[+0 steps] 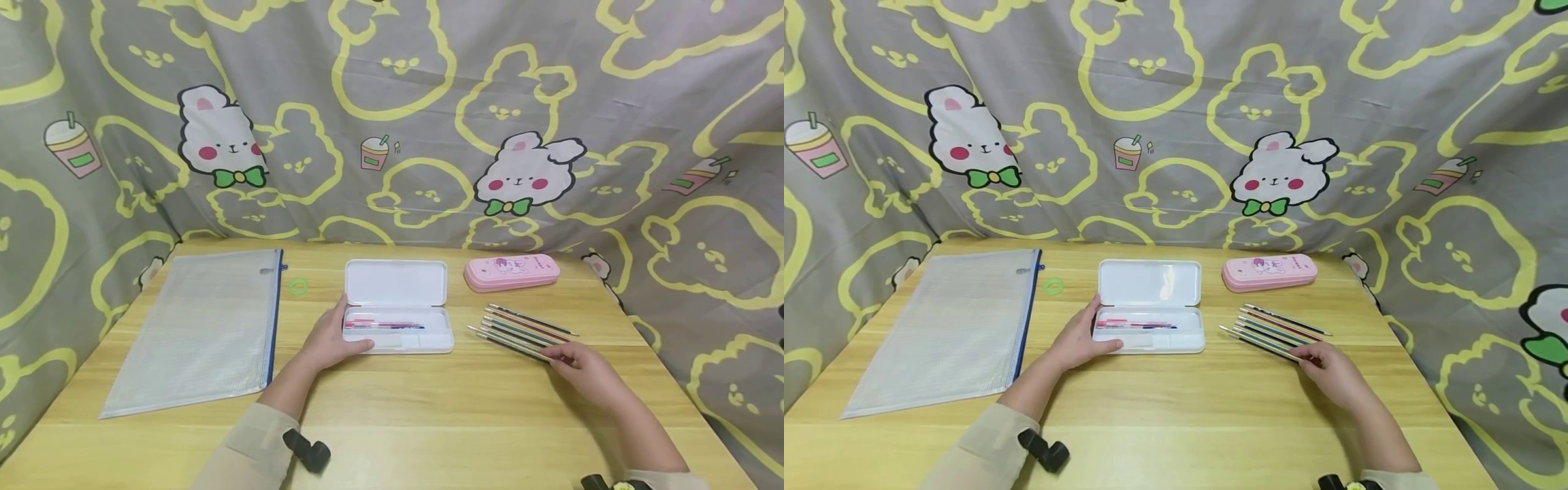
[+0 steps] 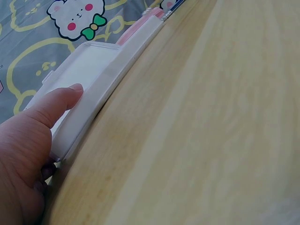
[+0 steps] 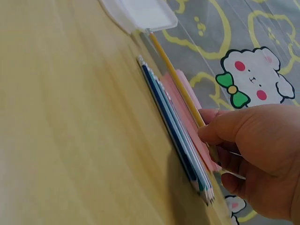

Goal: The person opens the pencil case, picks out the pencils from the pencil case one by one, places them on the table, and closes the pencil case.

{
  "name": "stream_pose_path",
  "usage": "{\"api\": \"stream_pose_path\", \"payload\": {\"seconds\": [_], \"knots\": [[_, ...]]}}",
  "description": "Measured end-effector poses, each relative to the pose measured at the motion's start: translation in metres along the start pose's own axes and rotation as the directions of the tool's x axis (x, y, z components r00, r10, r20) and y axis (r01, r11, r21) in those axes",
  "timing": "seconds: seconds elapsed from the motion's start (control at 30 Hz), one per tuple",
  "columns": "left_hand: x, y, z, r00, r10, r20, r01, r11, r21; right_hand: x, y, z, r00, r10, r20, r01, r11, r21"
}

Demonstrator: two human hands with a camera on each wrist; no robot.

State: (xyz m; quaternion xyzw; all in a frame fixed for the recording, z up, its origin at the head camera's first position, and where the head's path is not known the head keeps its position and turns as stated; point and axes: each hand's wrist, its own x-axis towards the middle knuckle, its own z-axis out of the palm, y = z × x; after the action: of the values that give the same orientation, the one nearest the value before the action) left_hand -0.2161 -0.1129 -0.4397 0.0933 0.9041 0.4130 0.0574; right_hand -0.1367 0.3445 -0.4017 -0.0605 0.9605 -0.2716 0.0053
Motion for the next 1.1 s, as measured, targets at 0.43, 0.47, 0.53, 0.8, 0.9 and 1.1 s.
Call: {"api": "stream_pose_path", "payload": {"seconds": [0.43, 0.47, 0.53, 0.8, 0.9, 1.1], "knots": [[-0.001, 0.000, 0.000, 1.000, 0.011, -0.001, -0.011, 1.000, -0.005, -0.014, 0.011, 0.006, 1.000, 0.020, 0.008, -0.020, 1.000, -0.007], [0.000, 0.000, 0.000, 1.000, 0.013, -0.001, -0.013, 1.000, -0.004, -0.014, 0.011, 0.006, 1.000, 0.024, 0.006, -0.024, 1.000, -0.014], [0.000, 0.000, 0.000, 1.000, 0.013, -0.001, -0.013, 1.000, -0.004, -0.014, 0.012, 0.007, 1.000, 0.026, -0.002, -0.026, 0.999, -0.024], [0.000, 0.000, 0.000, 1.000, 0.015, -0.001, -0.015, 1.000, -0.003, -0.015, 0.016, 0.011, 0.999, 0.019, -0.037, -0.021, 0.998, -0.064], [0.000, 0.000, 0.000, 1.000, 0.017, 0.001, -0.017, 1.000, 0.000, -0.015, 0.016, 0.012, 0.999, 0.028, -0.035, -0.030, 0.997, -0.070], [0.000, 0.000, 0.000, 1.000, 0.013, 0.001, -0.013, 1.000, 0.010, -0.014, 0.015, 0.010, 0.998, 0.055, -0.011, -0.055, 0.998, -0.027]]}}
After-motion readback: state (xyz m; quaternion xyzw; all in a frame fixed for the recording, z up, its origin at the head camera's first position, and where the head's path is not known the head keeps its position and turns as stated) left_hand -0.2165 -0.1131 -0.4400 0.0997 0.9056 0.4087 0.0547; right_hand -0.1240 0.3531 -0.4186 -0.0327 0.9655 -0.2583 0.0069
